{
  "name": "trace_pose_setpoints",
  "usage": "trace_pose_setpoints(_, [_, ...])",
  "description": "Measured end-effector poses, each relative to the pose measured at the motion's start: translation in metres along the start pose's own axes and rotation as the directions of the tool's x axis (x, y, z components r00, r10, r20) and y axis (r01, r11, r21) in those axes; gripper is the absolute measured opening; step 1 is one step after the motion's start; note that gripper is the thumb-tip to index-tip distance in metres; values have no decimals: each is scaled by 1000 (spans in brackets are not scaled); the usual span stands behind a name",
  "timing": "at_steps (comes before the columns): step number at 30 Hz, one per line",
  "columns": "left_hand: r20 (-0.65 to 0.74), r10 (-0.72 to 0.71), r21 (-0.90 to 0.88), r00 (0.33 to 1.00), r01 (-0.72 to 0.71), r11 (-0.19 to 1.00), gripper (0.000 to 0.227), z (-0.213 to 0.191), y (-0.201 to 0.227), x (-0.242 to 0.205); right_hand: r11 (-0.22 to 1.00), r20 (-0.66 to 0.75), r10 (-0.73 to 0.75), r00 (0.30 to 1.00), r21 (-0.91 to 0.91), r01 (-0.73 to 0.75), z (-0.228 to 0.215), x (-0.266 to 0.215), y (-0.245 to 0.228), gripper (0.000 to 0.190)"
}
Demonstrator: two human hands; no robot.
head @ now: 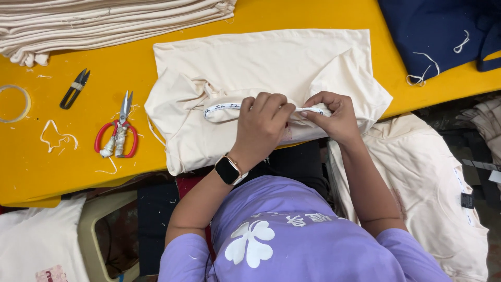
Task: Trimming loose threads from t-shirts and folding them on a work table in a factory.
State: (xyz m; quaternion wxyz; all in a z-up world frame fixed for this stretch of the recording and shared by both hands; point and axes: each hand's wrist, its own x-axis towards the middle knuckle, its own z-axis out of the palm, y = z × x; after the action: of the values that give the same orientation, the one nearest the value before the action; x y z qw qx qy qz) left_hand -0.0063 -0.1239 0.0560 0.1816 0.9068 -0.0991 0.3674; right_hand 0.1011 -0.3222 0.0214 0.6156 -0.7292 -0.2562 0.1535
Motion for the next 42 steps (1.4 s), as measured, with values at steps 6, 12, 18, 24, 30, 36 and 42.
trace_pose_setpoints(6, [70,-24,-68,997,29,997,11,1,9,6,1000,7,24,1000,10,-24,0,-1,-5,20])
trace_pose_setpoints(12, [221,-102,-217,970,151,964,8,0,-1,1,1000,64,14,998,27,-15,7,-4,-19,16])
trace_pose_setpoints(18, [383,-178,-435,906,347,831,16,7,-13,-3,982,103,-154,983,129,141,5,1,-6,14])
trace_pose_setpoints(24, [269,-151,-384,951,250,889,13,-11,-7,5,944,104,-243,964,253,211,18,1,-24,12])
trace_pose_setpoints(30, [56,109,-9,992,-108,994,5,-25,8,14,946,108,-259,960,228,229,16,1,-7,13])
trace_pose_setpoints(36, [34,220,115,975,-223,968,6,-29,10,23,950,111,-275,955,185,252,17,1,-19,12])
trace_pose_setpoints(42, [42,296,206,954,-298,932,12,-29,14,25,949,127,-308,943,110,295,14,4,-9,13])
